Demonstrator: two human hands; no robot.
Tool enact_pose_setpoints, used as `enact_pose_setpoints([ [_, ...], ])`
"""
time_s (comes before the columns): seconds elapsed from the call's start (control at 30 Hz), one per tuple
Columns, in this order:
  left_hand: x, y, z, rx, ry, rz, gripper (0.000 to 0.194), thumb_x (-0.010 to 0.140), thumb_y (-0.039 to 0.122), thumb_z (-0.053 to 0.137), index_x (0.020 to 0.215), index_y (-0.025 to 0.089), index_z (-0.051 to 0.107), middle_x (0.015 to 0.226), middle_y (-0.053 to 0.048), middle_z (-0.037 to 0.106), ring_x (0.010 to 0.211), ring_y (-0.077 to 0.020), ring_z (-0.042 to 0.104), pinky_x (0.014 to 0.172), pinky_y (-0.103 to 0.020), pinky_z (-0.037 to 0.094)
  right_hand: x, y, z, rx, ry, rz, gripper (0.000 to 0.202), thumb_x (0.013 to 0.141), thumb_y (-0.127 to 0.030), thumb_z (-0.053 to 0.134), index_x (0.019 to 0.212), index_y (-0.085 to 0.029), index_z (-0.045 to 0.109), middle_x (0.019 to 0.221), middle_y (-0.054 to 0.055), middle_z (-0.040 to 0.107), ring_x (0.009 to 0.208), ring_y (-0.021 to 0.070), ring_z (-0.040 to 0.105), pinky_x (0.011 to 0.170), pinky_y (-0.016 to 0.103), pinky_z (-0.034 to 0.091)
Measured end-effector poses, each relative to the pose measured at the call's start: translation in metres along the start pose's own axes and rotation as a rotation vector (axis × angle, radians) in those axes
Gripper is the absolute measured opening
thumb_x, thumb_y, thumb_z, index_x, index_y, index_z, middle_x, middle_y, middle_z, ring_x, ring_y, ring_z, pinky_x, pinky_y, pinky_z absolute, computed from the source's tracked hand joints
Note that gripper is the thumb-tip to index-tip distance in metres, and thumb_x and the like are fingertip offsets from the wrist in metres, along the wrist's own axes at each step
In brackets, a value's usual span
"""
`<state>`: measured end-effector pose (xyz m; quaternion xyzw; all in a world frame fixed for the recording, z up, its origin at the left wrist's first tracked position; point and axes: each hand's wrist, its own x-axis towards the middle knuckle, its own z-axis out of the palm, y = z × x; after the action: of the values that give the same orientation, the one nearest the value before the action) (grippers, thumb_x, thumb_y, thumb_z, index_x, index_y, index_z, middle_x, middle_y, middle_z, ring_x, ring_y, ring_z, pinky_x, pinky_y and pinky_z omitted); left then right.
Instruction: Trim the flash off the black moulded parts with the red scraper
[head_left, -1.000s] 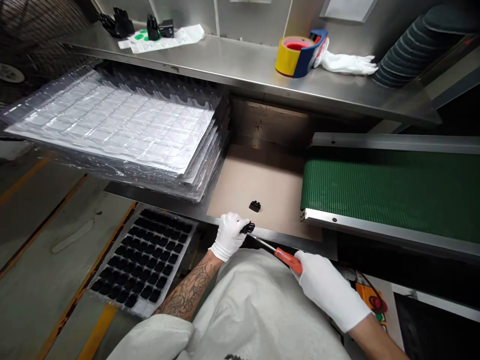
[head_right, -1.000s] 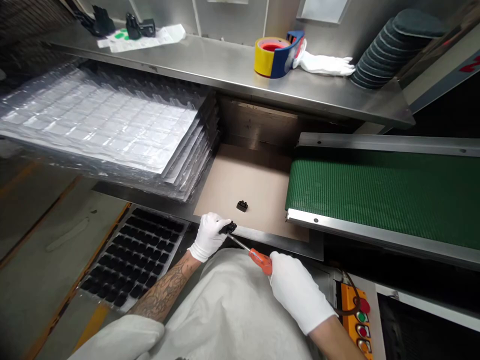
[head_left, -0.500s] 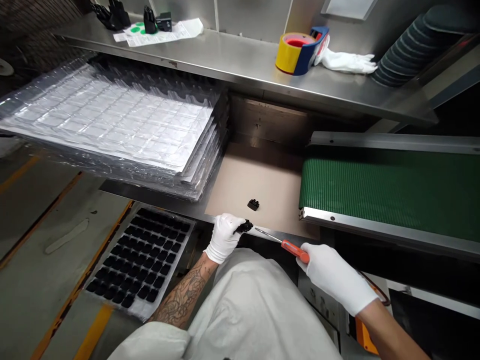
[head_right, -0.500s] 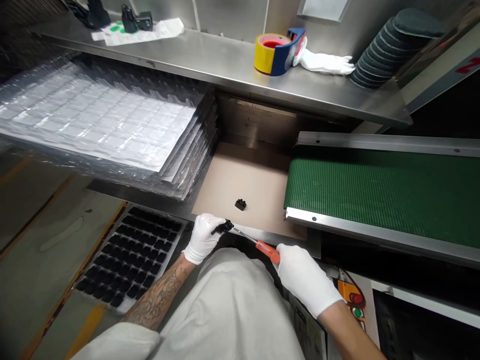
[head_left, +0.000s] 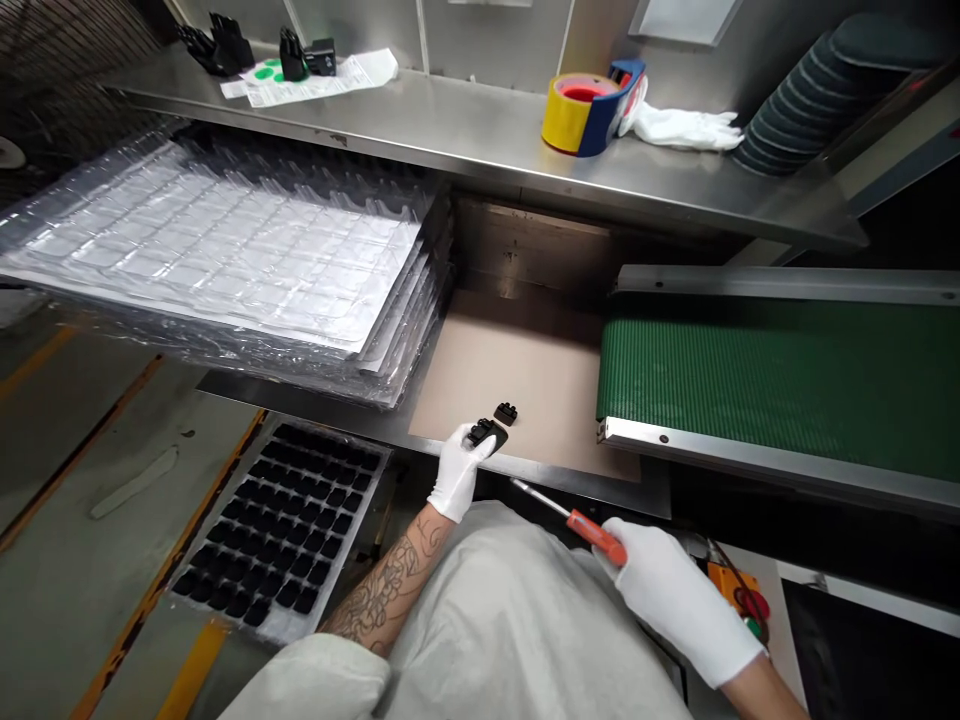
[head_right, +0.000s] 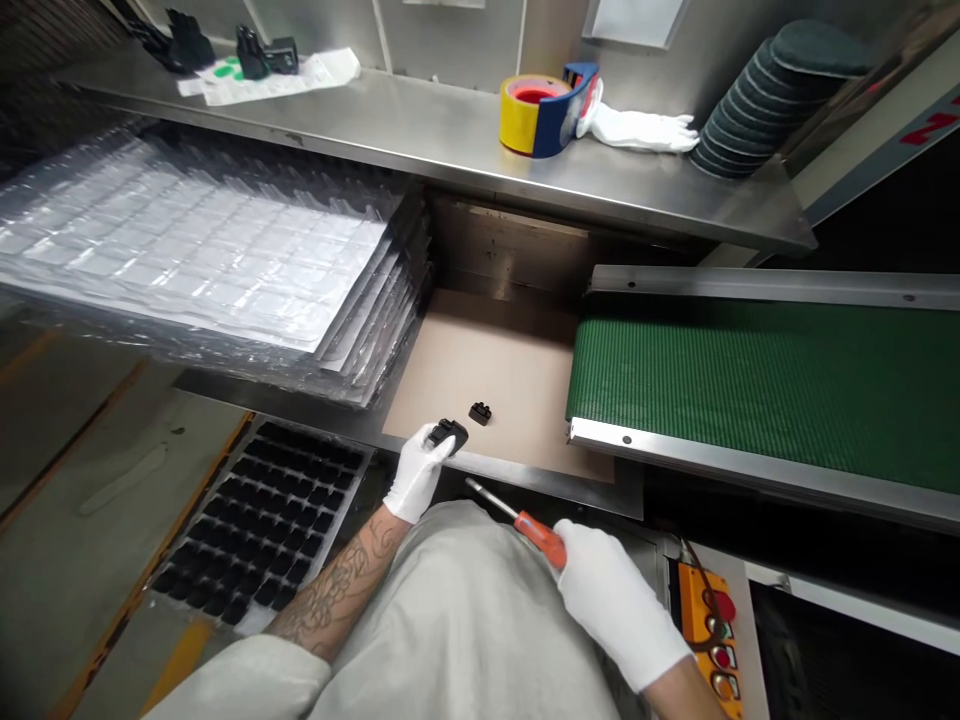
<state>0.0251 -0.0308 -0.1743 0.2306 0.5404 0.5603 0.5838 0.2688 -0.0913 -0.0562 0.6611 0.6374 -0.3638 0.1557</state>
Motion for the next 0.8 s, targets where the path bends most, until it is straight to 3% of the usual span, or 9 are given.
enact_pose_setpoints([
  [0.13, 0.000, 0.001, 0.004, -0.456, -0.117, -0.317, 0.030, 0.074, 0.034, 0.081, 0.092, 0.016, 0.066, 0.093, -0.006, 0.064, 0.085, -0.0156, 0.060, 0.070, -0.027, 0.046, 0.004, 0.012, 0.015, 0.074, 0.018, 0.015, 0.019, 0.092, -0.025, 0.043, 0.084, -0.019, 0.059, 0.074, 0.002, 0.064, 0.066, 0.0116, 0.055, 0.061, 0.020, 0.025],
  [0.3, -0.003, -0.005, 0.007, -0.592, -0.155, -0.471, 0.020, 0.078, 0.028, 0.077, 0.090, 0.017, 0.066, 0.090, -0.004, 0.063, 0.081, -0.0130, 0.058, 0.070, -0.026, 0.048, 0.007, 0.014, 0.017, 0.096, 0.086, -0.015, 0.022, 0.094, -0.028, 0.042, 0.080, -0.018, 0.056, 0.071, 0.001, 0.061, 0.062, 0.0104, 0.052, 0.059, 0.020, 0.022],
  [0.4, -0.005, -0.004, 0.010, -0.512, -0.187, -0.374, 0.021, 0.078, 0.032, 0.077, 0.088, 0.016, 0.067, 0.083, -0.003, 0.060, 0.072, -0.0109, 0.052, 0.065, -0.025, 0.044, 0.006, 0.015, 0.011, 0.114, 0.090, -0.027, 0.021, 0.093, -0.027, 0.042, 0.078, -0.019, 0.054, 0.070, 0.000, 0.060, 0.063, 0.0106, 0.052, 0.059, 0.020, 0.023],
  [0.47, -0.007, 0.001, 0.012, -0.345, -0.196, -0.259, 0.026, 0.078, 0.038, 0.077, 0.087, 0.015, 0.067, 0.082, -0.003, 0.060, 0.071, -0.0113, 0.051, 0.065, -0.026, 0.042, 0.004, 0.016, 0.006, 0.132, 0.101, -0.008, 0.022, 0.093, -0.029, 0.041, 0.077, -0.018, 0.053, 0.070, 0.000, 0.060, 0.062, 0.0107, 0.051, 0.059, 0.021, 0.025],
  [0.6, -0.008, 0.010, 0.014, -0.049, -0.153, -0.050, 0.035, 0.071, 0.040, 0.081, 0.092, 0.014, 0.070, 0.086, -0.005, 0.067, 0.079, -0.0158, 0.057, 0.075, -0.029, 0.043, 0.002, 0.015, -0.003, 0.095, 0.085, 0.014, 0.021, 0.090, -0.028, 0.045, 0.074, -0.018, 0.052, 0.069, 0.001, 0.061, 0.060, 0.0109, 0.050, 0.058, 0.021, 0.026],
  [0.8, -0.010, 0.013, 0.015, 0.066, -0.096, -0.048, 0.036, 0.071, 0.038, 0.079, 0.096, 0.013, 0.071, 0.092, -0.007, 0.071, 0.086, -0.0214, 0.062, 0.082, -0.033, 0.046, 0.007, 0.003, -0.015, 0.010, 0.058, 0.008, 0.020, 0.090, -0.028, 0.046, 0.076, -0.018, 0.056, 0.073, 0.003, 0.064, 0.060, 0.0114, 0.051, 0.058, 0.022, 0.025],
])
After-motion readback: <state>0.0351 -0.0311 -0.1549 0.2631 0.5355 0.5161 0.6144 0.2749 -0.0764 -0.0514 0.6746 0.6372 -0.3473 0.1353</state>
